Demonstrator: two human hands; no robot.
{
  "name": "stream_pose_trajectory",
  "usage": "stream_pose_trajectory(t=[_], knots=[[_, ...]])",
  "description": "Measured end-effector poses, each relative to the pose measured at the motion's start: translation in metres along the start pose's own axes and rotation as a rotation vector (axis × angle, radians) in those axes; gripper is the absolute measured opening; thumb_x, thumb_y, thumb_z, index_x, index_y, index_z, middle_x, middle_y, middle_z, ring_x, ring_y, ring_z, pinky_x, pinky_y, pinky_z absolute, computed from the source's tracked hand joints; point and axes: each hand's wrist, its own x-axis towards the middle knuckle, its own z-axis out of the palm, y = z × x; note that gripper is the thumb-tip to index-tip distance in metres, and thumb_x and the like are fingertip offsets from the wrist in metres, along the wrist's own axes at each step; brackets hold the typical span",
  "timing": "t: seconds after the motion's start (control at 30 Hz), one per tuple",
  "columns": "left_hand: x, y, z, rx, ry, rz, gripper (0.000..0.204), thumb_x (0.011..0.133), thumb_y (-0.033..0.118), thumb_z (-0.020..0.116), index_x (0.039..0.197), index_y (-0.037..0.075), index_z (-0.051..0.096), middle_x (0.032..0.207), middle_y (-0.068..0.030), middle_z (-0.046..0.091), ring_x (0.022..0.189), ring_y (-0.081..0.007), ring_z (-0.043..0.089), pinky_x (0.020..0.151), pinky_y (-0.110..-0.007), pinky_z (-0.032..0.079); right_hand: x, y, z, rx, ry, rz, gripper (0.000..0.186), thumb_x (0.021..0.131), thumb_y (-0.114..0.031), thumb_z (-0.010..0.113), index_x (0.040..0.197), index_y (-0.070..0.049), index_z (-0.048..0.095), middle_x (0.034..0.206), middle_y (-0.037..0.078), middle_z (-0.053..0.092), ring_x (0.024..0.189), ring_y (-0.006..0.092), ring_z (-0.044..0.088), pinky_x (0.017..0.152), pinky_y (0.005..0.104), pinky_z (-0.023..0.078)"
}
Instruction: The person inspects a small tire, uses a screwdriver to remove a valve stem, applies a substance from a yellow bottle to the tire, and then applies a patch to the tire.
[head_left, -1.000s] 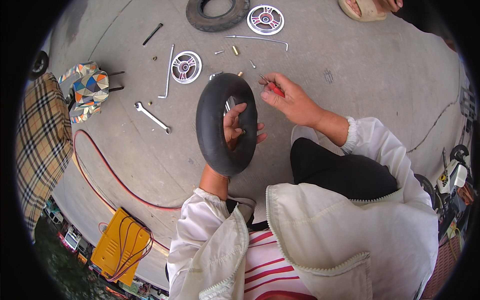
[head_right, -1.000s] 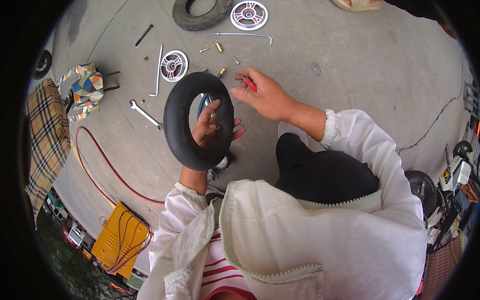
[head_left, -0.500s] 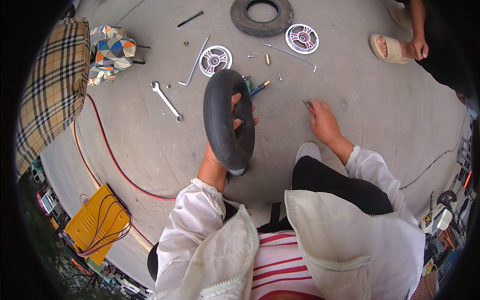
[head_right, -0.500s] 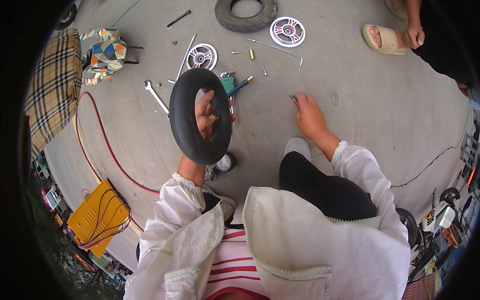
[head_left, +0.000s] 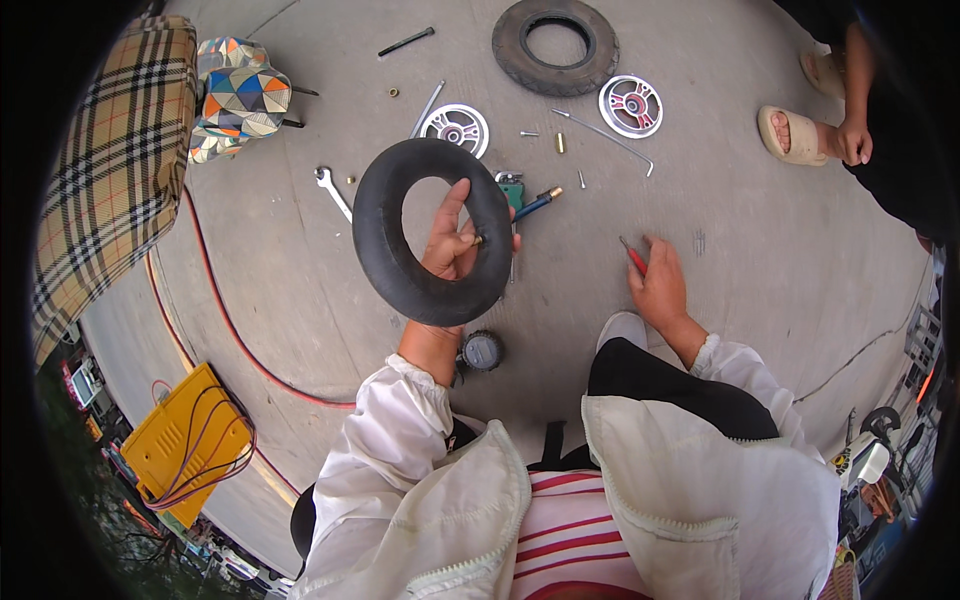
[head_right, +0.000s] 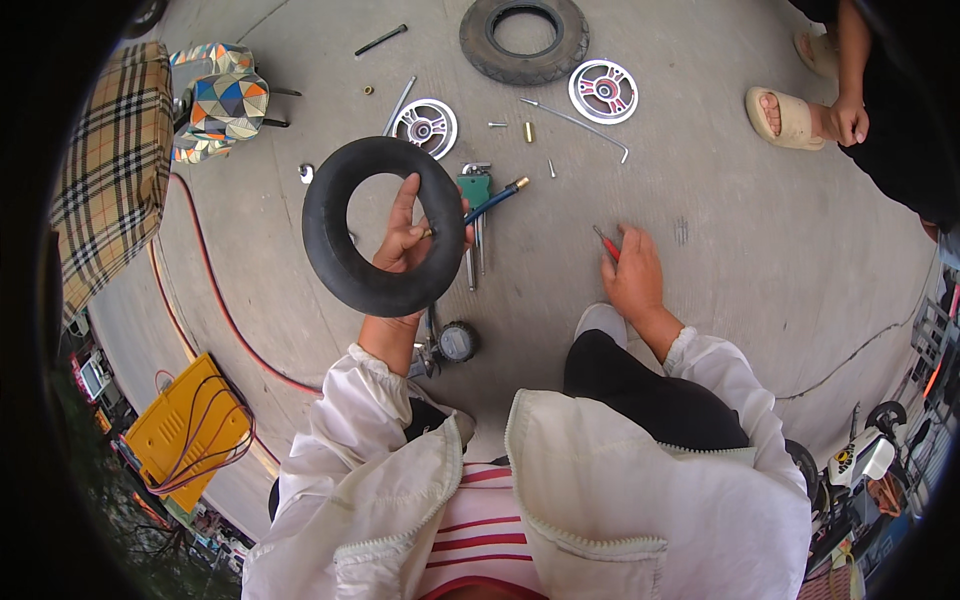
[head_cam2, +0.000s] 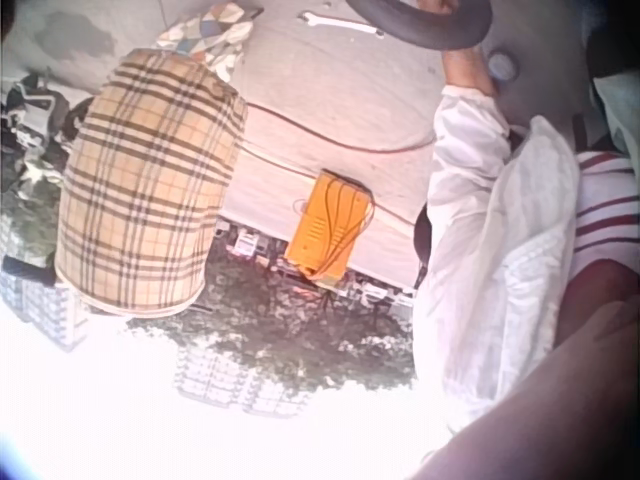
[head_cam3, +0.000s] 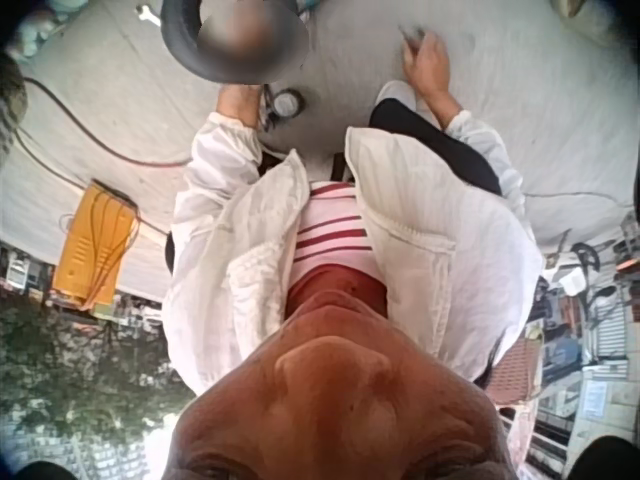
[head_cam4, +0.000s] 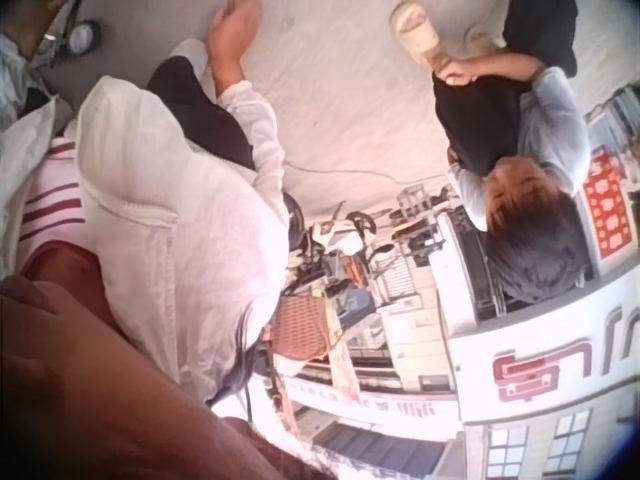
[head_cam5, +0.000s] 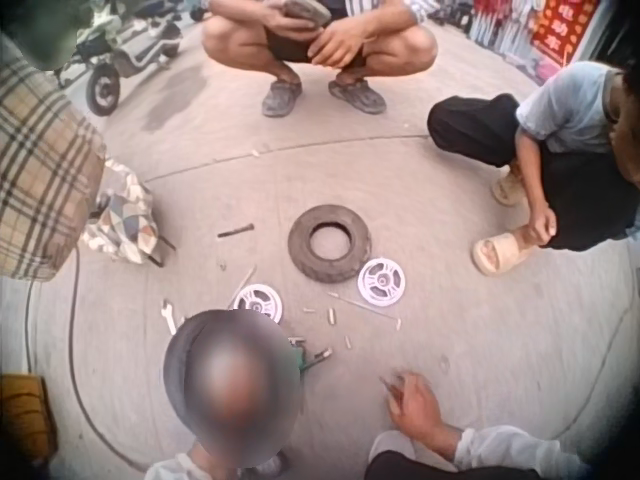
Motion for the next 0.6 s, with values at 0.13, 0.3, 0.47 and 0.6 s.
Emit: stream_pose_trajectory(t=[0.13,0.3,0.47,0.6], knots=[[0.022,0.005,-0.013,0.193,0.062,0.027,0.073,0.085,0.000,0.048,0.156,0.015,0.038,0.142,-0.0221,0.053,0.127,-0.0333,0.059,0.106,-0.049,0.053,-0.027,0.008,0.001,-0.075,0.058,0.169,0.074,0.089,-0.018,0.071,0.150,0.005,0.035,0.148,0.036,0.037,0.139,0.0513,0.036,0.117,0.0515,0.031],[0.046,0.009,-0.030,0.300,0.094,0.075,0.076,0.081,-0.003,0.043,0.155,0.012,0.038,0.139,-0.0224,0.055,0.124,-0.0318,0.061,0.107,-0.047,0.053,-0.067,0.028,0.001,0.024,0.009,0.456,0.086,0.091,-0.027,0.072,0.159,0.000,0.025,0.159,0.039,0.018,0.148,0.0532,0.022,0.121,0.0556,0.024],[0.067,0.015,-0.044,0.286,0.083,0.056,0.073,0.081,-0.003,0.043,0.153,0.010,0.043,0.146,-0.0132,0.049,0.127,-0.0253,0.057,0.106,-0.044,0.054,-0.084,0.037,0.001,-0.064,-0.123,0.426,0.094,0.092,-0.029,0.072,0.163,-0.004,0.015,0.160,0.042,0.010,0.149,0.0577,0.015,0.122,0.0575,0.022],[0.084,0.020,-0.049,0.342,0.058,0.068,0.076,0.081,-0.005,0.043,0.156,0.012,0.039,0.142,-0.0208,0.054,0.124,-0.0306,0.061,0.109,-0.049,0.051,-0.082,0.037,-0.006,-0.098,-0.224,0.419,0.098,0.091,-0.024,0.073,0.164,-0.005,0.010,0.160,0.043,0.005,0.151,0.0566,0.014,0.123,0.0542,0.022]])
